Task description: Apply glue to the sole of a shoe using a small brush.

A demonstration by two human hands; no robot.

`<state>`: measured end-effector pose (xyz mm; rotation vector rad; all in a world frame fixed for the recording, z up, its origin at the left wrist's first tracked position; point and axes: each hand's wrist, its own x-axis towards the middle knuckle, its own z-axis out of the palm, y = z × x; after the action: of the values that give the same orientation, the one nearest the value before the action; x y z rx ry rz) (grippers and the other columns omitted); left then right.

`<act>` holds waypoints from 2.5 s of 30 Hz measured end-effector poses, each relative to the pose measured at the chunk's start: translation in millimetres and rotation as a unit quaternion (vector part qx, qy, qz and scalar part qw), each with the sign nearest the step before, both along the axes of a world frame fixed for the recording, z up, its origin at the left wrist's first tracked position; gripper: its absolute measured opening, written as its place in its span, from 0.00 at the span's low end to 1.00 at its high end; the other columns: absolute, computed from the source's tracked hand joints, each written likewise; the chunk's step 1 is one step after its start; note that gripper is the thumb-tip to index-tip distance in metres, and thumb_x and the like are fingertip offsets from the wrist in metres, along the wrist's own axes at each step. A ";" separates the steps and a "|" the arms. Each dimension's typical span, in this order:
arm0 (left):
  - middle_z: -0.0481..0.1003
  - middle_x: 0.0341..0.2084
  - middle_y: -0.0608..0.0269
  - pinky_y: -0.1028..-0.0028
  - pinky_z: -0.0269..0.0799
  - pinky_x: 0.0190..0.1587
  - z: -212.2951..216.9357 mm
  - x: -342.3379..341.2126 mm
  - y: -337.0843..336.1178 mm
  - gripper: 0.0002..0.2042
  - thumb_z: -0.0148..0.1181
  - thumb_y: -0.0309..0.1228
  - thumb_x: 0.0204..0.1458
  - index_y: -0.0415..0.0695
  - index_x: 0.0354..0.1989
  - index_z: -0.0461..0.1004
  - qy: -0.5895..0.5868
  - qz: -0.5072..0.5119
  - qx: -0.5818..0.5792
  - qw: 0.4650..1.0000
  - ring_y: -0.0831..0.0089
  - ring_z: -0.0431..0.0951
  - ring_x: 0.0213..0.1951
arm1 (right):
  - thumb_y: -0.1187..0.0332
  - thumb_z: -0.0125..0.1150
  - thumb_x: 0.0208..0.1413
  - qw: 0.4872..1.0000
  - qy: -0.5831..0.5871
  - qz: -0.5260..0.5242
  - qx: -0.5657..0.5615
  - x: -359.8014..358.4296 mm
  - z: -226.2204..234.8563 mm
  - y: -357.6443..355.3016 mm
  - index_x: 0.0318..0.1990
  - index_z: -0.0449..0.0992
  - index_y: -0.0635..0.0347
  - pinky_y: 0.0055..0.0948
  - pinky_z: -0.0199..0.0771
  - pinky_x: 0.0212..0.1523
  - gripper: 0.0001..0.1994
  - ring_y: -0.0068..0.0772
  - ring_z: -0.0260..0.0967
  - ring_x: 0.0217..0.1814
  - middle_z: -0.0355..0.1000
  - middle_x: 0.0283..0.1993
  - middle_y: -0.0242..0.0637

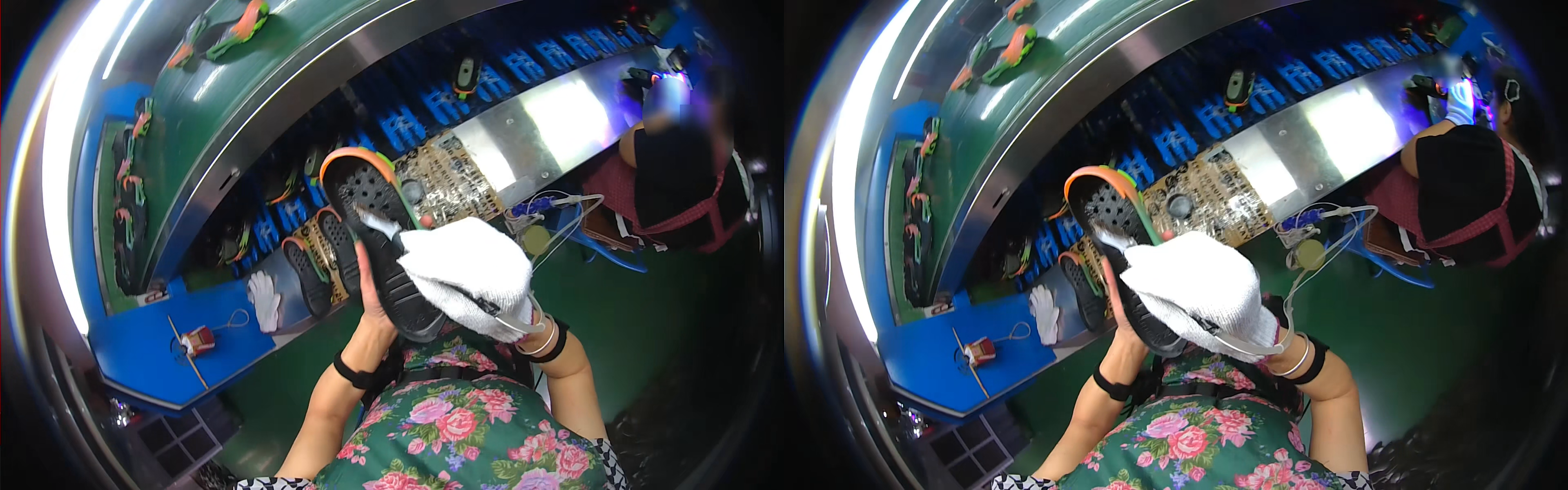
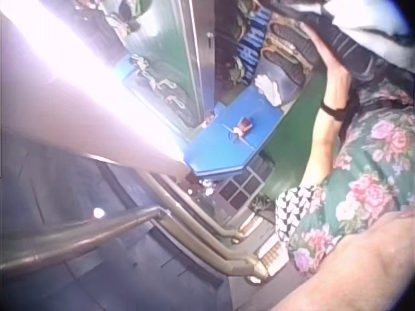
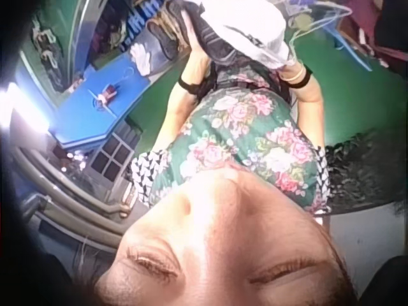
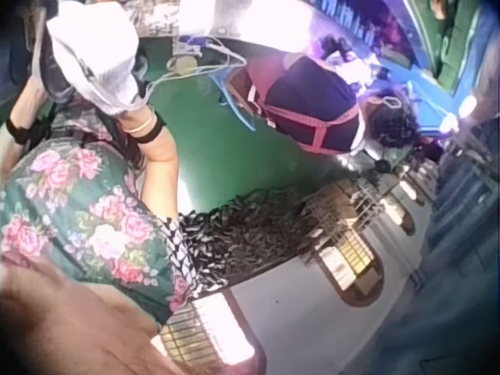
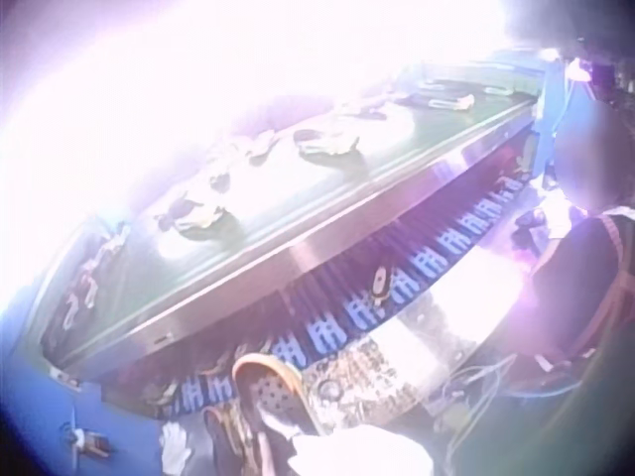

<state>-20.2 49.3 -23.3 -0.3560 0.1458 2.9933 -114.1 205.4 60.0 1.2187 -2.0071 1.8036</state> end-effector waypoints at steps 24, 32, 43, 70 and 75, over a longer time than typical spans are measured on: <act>0.68 0.64 0.50 0.50 0.72 0.62 -11.3 6.7 -9.5 0.51 0.49 0.73 0.53 0.45 0.74 0.52 0.002 0.107 -0.046 0.993 0.52 0.75 0.59 | 0.77 0.70 0.50 0.997 0.030 0.061 0.027 11.8 -18.0 -23.5 0.50 0.83 0.60 0.36 0.80 0.47 0.18 0.43 0.80 0.47 0.82 0.47 0.42; 0.71 0.58 0.34 0.40 0.70 0.61 9.0 -7.5 -15.3 0.49 0.49 0.75 0.50 0.51 0.72 0.57 0.096 0.128 0.028 0.987 0.41 0.71 0.62 | 0.78 0.73 0.45 0.998 -0.026 0.052 0.004 15.9 -23.4 -33.4 0.42 0.86 0.56 0.37 0.79 0.49 0.14 0.40 0.81 0.43 0.83 0.44 0.41; 0.68 0.60 0.33 0.41 0.77 0.53 -8.7 -15.4 -41.2 0.44 0.56 0.70 0.51 0.59 0.72 0.57 0.098 0.127 -0.011 0.987 0.34 0.74 0.55 | 0.77 0.70 0.51 0.993 -0.043 0.110 0.024 20.1 -29.8 -29.9 0.50 0.83 0.57 0.38 0.79 0.53 0.16 0.39 0.80 0.51 0.81 0.50 0.40; 0.59 0.71 0.53 0.45 0.73 0.51 -5.8 -15.1 -70.6 0.45 0.59 0.69 0.51 0.57 0.73 0.59 0.147 0.061 -0.079 0.984 0.41 0.69 0.56 | 0.76 0.76 0.44 0.960 -0.151 0.237 -0.010 14.8 -41.1 -25.0 0.35 0.86 0.55 0.33 0.80 0.42 0.09 0.38 0.82 0.42 0.83 0.42 0.39; 0.64 0.64 0.50 0.46 0.74 0.48 -10.5 -11.4 -83.5 0.46 0.61 0.68 0.50 0.53 0.72 0.59 0.140 0.007 -0.083 0.987 0.41 0.70 0.53 | 0.73 0.71 0.49 0.973 0.006 0.221 0.071 33.9 -46.1 -26.1 0.43 0.85 0.52 0.35 0.80 0.40 0.12 0.40 0.79 0.41 0.82 0.43 0.34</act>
<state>-31.6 -34.1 -33.7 0.0523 0.4227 3.0374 -80.2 179.3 14.0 1.8380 -2.0050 1.8419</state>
